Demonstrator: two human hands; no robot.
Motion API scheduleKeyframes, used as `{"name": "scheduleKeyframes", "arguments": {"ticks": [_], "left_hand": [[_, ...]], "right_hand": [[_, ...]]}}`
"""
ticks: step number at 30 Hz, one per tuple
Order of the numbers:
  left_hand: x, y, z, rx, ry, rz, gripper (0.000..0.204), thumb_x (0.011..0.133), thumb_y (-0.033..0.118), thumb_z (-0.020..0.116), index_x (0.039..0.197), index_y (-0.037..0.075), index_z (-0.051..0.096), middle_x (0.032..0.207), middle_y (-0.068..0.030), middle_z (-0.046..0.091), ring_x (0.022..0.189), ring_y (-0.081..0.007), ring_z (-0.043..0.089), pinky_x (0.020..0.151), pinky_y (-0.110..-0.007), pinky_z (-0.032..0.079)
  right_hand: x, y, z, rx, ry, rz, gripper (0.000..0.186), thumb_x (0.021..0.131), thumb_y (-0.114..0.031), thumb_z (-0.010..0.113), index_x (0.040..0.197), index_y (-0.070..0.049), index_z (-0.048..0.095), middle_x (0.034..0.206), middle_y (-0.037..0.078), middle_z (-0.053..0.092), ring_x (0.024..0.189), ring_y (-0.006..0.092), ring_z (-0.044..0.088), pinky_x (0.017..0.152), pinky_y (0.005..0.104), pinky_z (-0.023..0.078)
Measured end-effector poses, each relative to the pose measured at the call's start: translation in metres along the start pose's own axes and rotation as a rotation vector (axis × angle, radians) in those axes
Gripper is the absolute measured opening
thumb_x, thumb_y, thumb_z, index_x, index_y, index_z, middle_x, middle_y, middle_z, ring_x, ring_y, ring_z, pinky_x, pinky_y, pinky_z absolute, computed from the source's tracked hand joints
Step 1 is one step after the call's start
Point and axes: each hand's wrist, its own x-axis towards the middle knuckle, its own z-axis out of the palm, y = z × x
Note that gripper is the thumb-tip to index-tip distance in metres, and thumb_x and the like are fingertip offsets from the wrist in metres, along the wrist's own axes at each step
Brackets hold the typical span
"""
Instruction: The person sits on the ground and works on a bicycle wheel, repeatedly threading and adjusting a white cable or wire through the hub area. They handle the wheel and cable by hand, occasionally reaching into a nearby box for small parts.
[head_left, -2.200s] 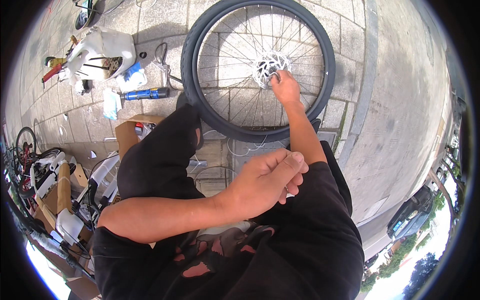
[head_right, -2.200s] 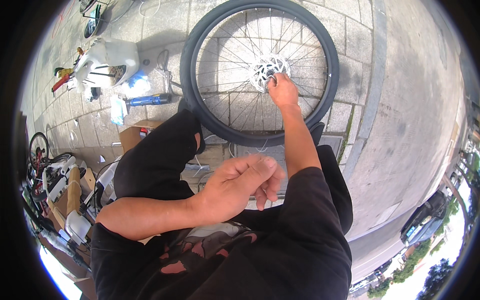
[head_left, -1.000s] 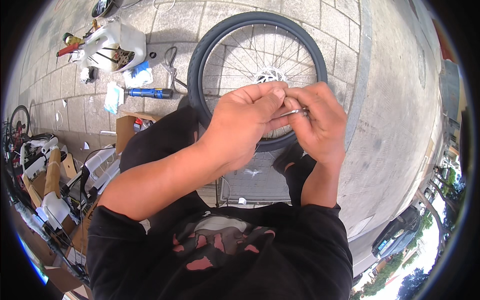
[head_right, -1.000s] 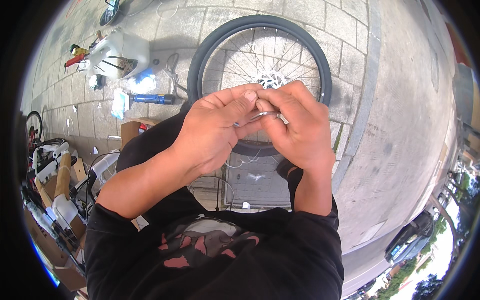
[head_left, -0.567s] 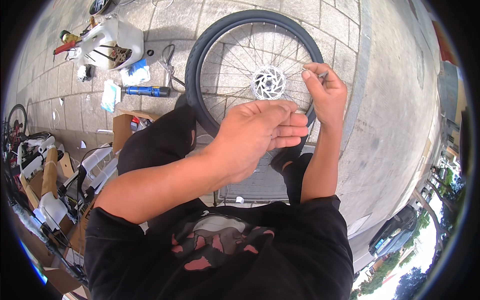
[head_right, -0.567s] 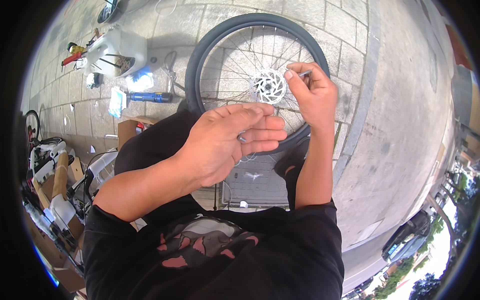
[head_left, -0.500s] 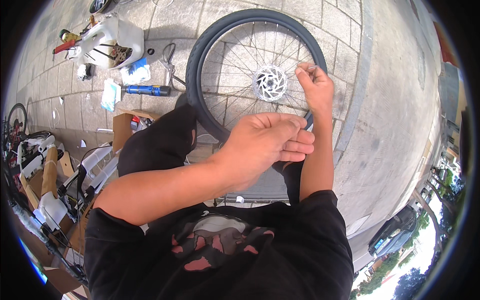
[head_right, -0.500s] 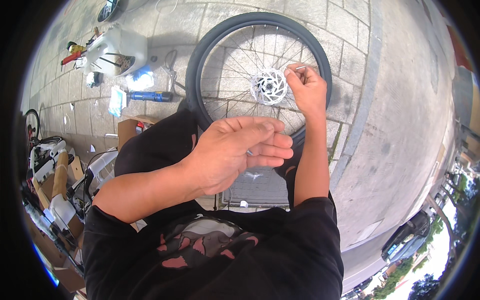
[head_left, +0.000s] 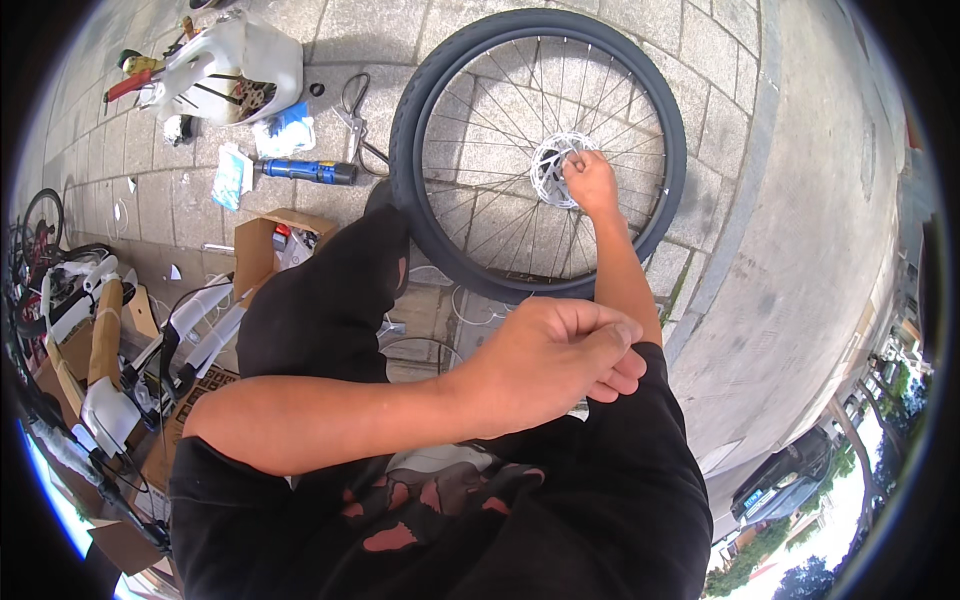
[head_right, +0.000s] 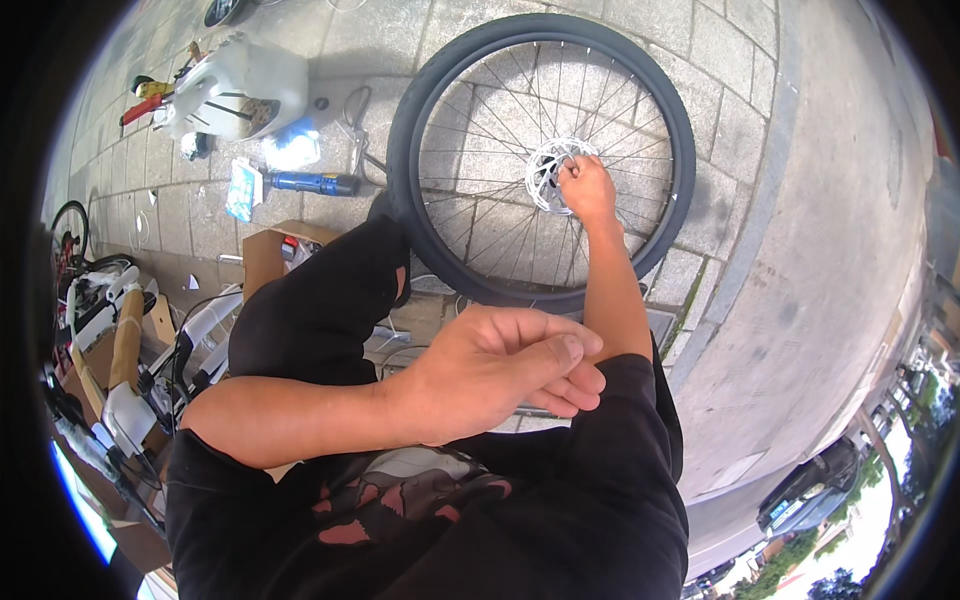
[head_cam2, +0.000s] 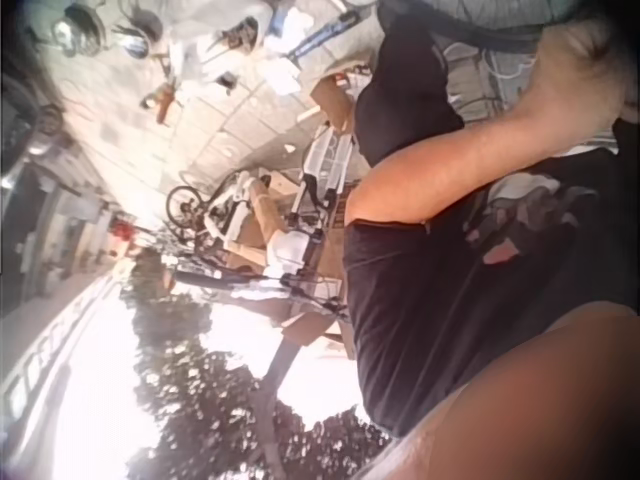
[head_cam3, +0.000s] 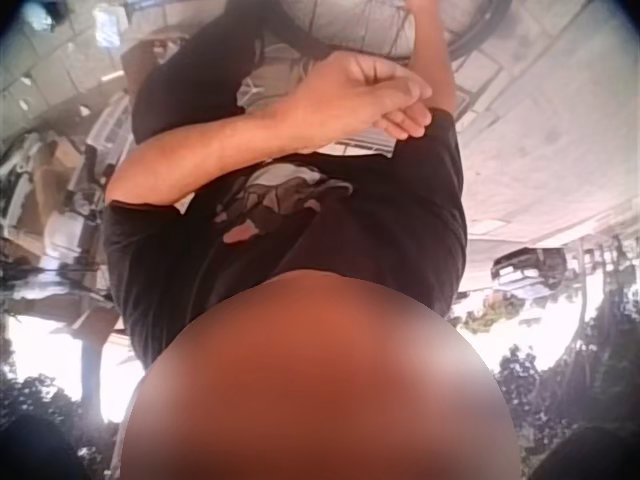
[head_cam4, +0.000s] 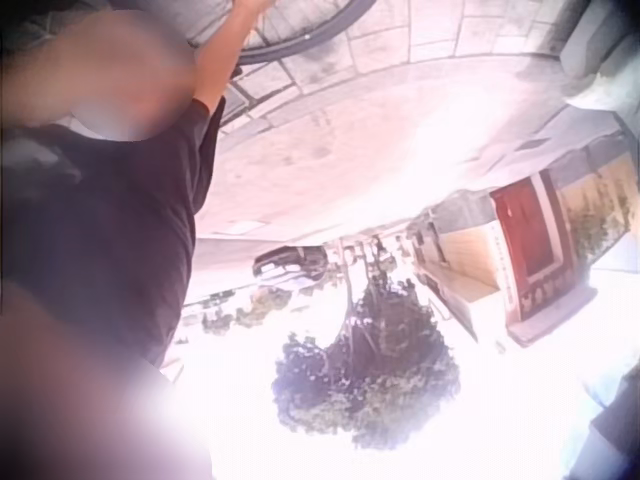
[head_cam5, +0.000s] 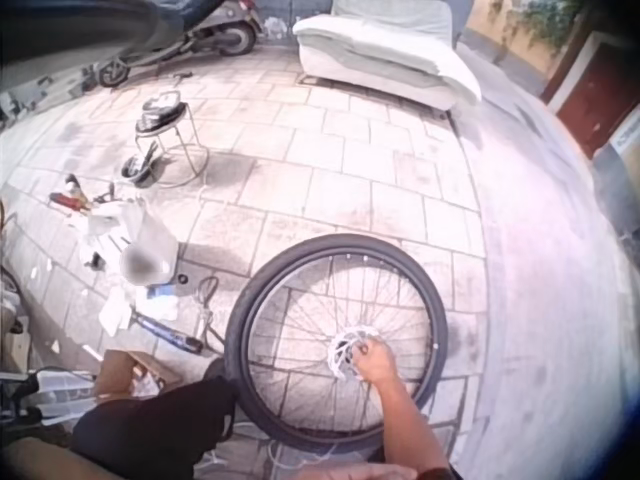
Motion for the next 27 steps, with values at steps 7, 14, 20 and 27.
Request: {"name": "scheduleKeyframes", "arguments": {"ticks": [7, 14, 20, 27], "left_hand": [[0.001, -0.004, 0.001, 0.007, -0.019, -0.001, 0.031, 0.112, 0.018, 0.056, 0.129, -0.005, 0.066, 0.108, -0.0166, 0.075, 0.1, -0.0225, 0.076, 0.088, -0.033, 0.064], [0.0, -0.007, 0.002, 0.006, -0.022, 0.011, 0.03, 0.111, 0.017, 0.057, 0.129, -0.005, 0.066, 0.108, -0.0167, 0.075, 0.099, -0.0219, 0.076, 0.087, -0.032, 0.064], [0.002, -0.01, 0.004, 0.013, -0.025, 0.013, 0.029, 0.111, 0.016, 0.056, 0.129, -0.006, 0.066, 0.108, -0.017, 0.075, 0.099, -0.0219, 0.076, 0.087, -0.032, 0.064], [0.002, -0.01, 0.002, 0.034, -0.016, 0.021, 0.029, 0.111, 0.016, 0.056, 0.128, -0.006, 0.066, 0.108, -0.0174, 0.075, 0.099, -0.022, 0.076, 0.087, -0.032, 0.064]], "right_hand": [[0.011, -0.001, 0.0, -0.172, -0.045, 0.042, 0.027, 0.089, -0.029, 0.072, 0.105, -0.006, 0.076, 0.112, 0.015, 0.072, 0.102, 0.0361, 0.071, 0.09, 0.0462, 0.057], [0.0, -0.009, 0.007, -0.101, 0.047, 0.041, 0.028, 0.093, -0.03, 0.067, 0.104, -0.006, 0.075, 0.112, 0.017, 0.073, 0.101, 0.0399, 0.071, 0.09, 0.0478, 0.057], [0.007, 0.018, 0.028, -0.286, 0.076, -0.068, 0.029, 0.095, -0.031, 0.063, 0.106, -0.006, 0.074, 0.117, 0.015, 0.071, 0.101, 0.04, 0.071, 0.09, 0.0495, 0.057], [-0.008, -0.009, 0.014, -0.236, 0.081, -0.011, 0.033, 0.097, -0.037, 0.064, 0.106, -0.007, 0.074, 0.118, 0.014, 0.071, 0.101, 0.0401, 0.071, 0.09, 0.0501, 0.057]]}}
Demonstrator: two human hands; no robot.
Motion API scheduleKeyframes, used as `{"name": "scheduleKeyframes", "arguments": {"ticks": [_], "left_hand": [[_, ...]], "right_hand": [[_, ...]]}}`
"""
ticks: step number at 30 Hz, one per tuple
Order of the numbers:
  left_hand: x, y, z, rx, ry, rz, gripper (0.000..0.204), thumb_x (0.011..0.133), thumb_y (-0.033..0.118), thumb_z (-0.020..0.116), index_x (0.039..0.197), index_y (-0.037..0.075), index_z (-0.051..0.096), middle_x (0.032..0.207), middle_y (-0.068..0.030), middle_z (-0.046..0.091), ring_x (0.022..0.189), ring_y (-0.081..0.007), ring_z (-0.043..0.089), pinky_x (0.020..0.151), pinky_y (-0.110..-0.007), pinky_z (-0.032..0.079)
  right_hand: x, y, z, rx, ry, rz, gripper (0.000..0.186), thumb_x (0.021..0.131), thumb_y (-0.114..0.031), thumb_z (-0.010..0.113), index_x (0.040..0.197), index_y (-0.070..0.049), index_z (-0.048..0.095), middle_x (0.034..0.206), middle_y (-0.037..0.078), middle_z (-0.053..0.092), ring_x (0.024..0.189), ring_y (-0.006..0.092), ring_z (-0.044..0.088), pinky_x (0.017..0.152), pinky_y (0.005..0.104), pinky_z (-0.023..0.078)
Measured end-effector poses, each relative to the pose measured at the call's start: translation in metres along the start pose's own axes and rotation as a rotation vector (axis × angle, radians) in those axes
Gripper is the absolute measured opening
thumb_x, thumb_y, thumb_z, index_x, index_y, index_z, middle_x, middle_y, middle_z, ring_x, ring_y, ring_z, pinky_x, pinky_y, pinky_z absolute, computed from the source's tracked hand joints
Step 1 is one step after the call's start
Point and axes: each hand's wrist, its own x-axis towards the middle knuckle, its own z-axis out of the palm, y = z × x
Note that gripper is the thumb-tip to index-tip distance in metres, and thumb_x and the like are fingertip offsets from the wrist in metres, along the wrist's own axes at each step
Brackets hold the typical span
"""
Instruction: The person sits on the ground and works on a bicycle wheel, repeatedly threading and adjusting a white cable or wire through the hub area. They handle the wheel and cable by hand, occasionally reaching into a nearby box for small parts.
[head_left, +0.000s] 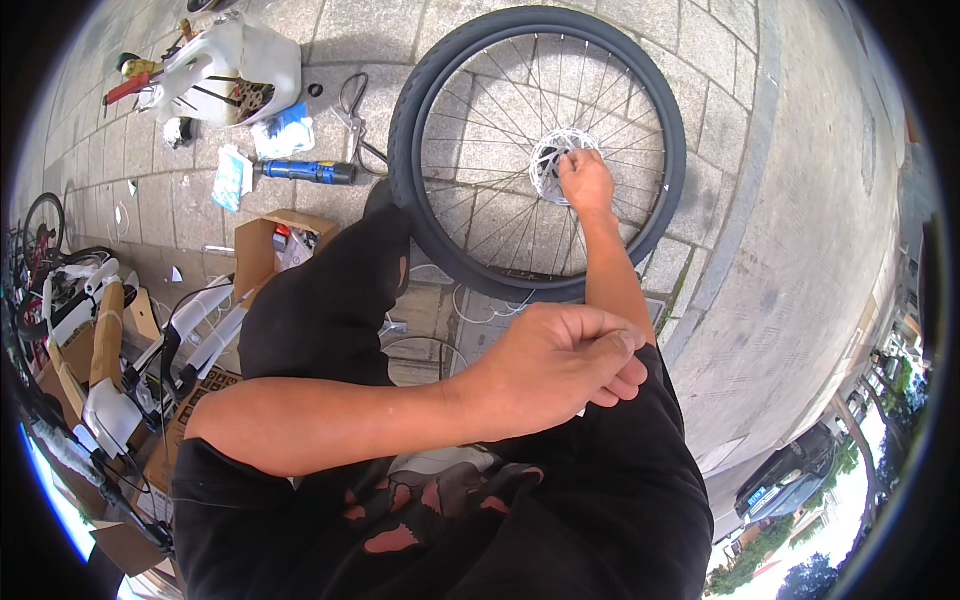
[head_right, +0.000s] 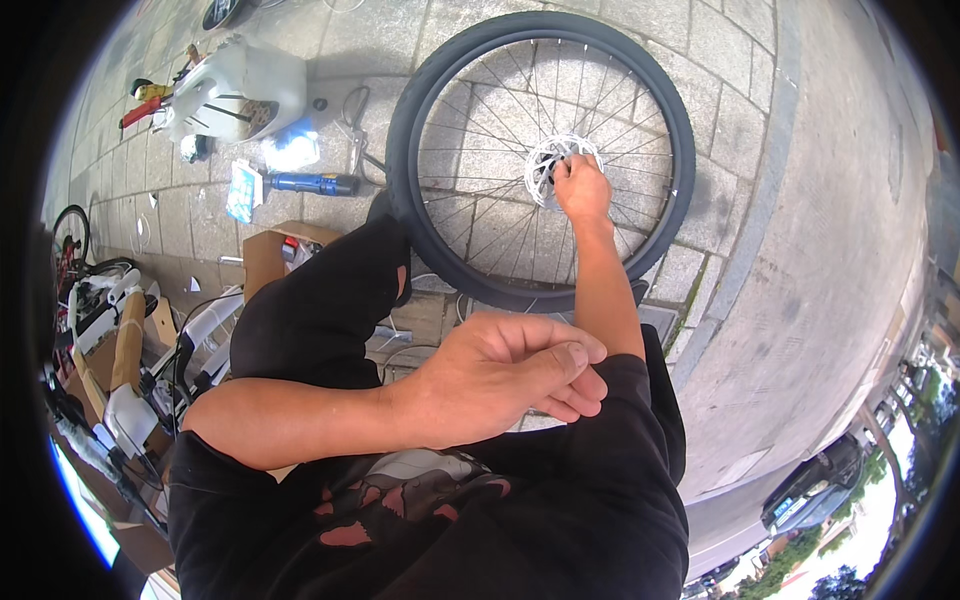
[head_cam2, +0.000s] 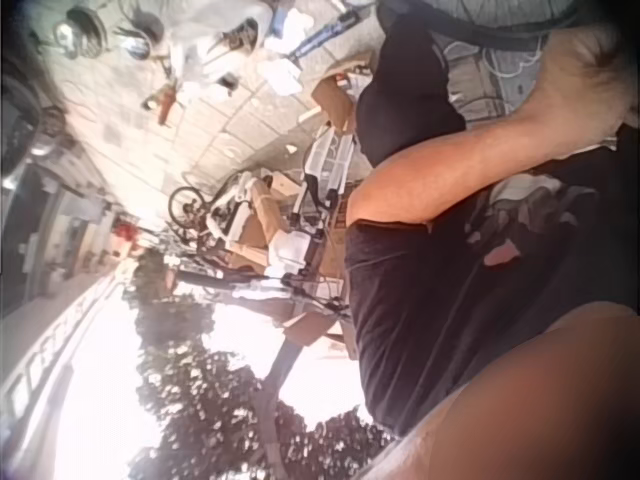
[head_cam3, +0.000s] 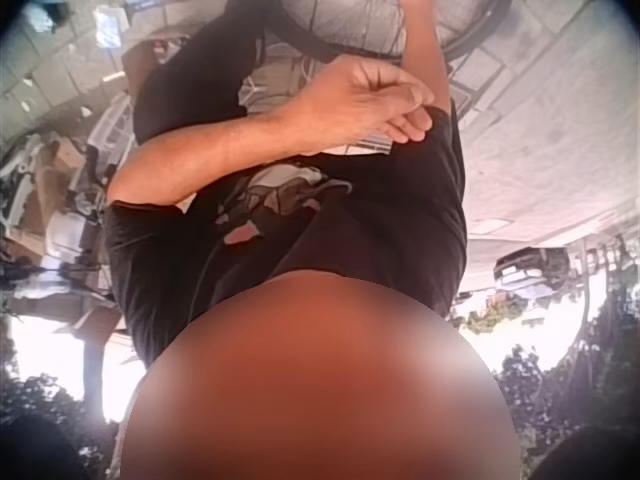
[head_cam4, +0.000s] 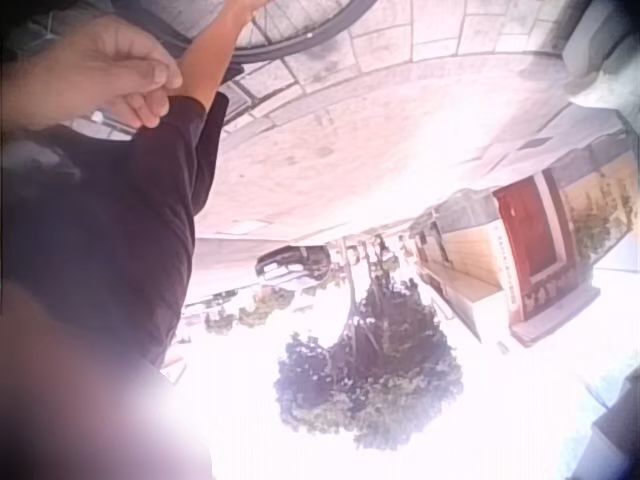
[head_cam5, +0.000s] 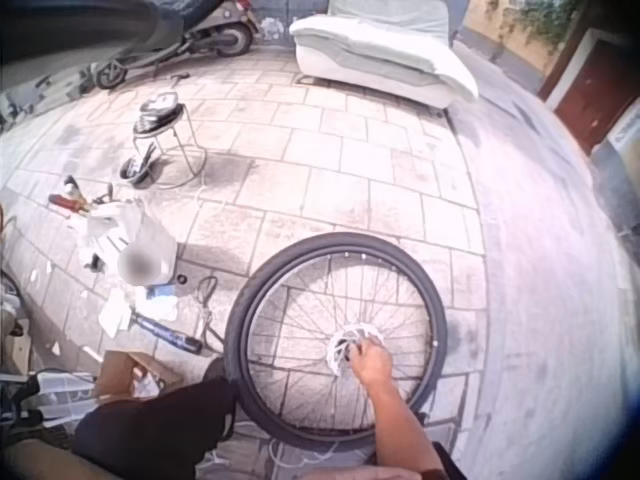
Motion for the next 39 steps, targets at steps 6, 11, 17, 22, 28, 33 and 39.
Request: {"name": "scheduleKeyframes", "arguments": {"ticks": [6, 11, 17, 22, 28, 33, 39], "left_hand": [[-0.001, 0.001, 0.0, 0.01, -0.016, -0.001, 0.03, 0.111, 0.016, 0.056, 0.128, -0.006, 0.066, 0.108, -0.0173, 0.075, 0.099, -0.0218, 0.077, 0.086, -0.032, 0.064], [-0.002, 0.001, 0.001, 0.006, -0.019, -0.004, 0.029, 0.111, 0.016, 0.056, 0.128, -0.006, 0.066, 0.107, -0.0173, 0.075, 0.098, -0.0217, 0.077, 0.086, -0.032, 0.064], [-0.002, -0.001, 0.001, 0.005, -0.016, 0.001, 0.028, 0.111, 0.015, 0.057, 0.127, -0.006, 0.066, 0.106, -0.0173, 0.076, 0.098, -0.0216, 0.077, 0.085, -0.032, 0.064], [-0.001, 0.0, 0.001, 0.003, -0.018, -0.003, 0.028, 0.111, 0.015, 0.057, 0.127, -0.006, 0.067, 0.106, -0.0168, 0.076, 0.097, -0.0214, 0.077, 0.085, -0.032, 0.064], [-0.002, 0.001, 0.001, -0.009, -0.014, 0.0, 0.031, 0.112, 0.02, 0.056, 0.128, -0.005, 0.066, 0.108, -0.0165, 0.075, 0.1, -0.0214, 0.076, 0.089, -0.032, 0.063], [0.004, -0.003, -0.002, -0.116, -0.037, 0.064, 0.043, 0.112, 0.029, 0.052, 0.132, -0.007, 0.064, 0.121, -0.0215, 0.072, 0.117, -0.0275, 0.07, 0.105, -0.039, 0.055], [0.01, 0.012, -0.001, -0.344, -0.139, 0.245, 0.066, 0.111, 0.044, 0.043, 0.146, -0.012, 0.047, 0.146, -0.0272, 0.058, 0.141, -0.0342, 0.053, 0.123, -0.045, 0.036]], "right_hand": [[-0.003, -0.002, -0.012, -0.055, -0.054, 0.009, 0.034, 0.097, -0.039, 0.066, 0.111, -0.009, 0.074, 0.12, 0.015, 0.07, 0.102, 0.0402, 0.071, 0.091, 0.0501, 0.057], [-0.008, 0.004, 0.001, 0.094, 0.053, 0.061, 0.034, 0.095, -0.033, 0.067, 0.119, -0.01, 0.071, 0.121, 0.015, 0.07, 0.104, 0.0403, 0.07, 0.091, 0.0505, 0.056], [-0.005, -0.002, -0.004, 0.081, 0.01, 0.068, 0.032, 0.096, -0.033, 0.064, 0.115, -0.008, 0.071, 0.12, 0.016, 0.071, 0.104, 0.0411, 0.07, 0.091, 0.0513, 0.056], [-0.003, -0.003, -0.007, -0.021, 0.008, 0.016, 0.034, 0.097, -0.037, 0.062, 0.111, -0.007, 0.071, 0.117, 0.016, 0.071, 0.103, 0.0415, 0.07, 0.091, 0.052, 0.055], [-0.006, -0.004, -0.008, 0.062, 0.014, 0.061, 0.038, 0.099, -0.04, 0.06, 0.106, -0.005, 0.072, 0.12, 0.017, 0.072, 0.103, 0.0413, 0.07, 0.092, 0.0524, 0.055], [0.001, 0.002, -0.006, -0.048, 0.026, 0.03, 0.043, 0.1, -0.044, 0.06, 0.102, -0.004, 0.074, 0.109, 0.019, 0.075, 0.1, 0.044, 0.07, 0.09, 0.0505, 0.055], [-0.016, -0.037, -0.11, 1.141, 0.203, 0.485, 0.038, 0.109, -0.032, 0.058, 0.123, 0.0, 0.073, 0.064, -0.003, 0.05, 0.06, 0.008, 0.048, 0.056, 0.03, 0.043]]}}
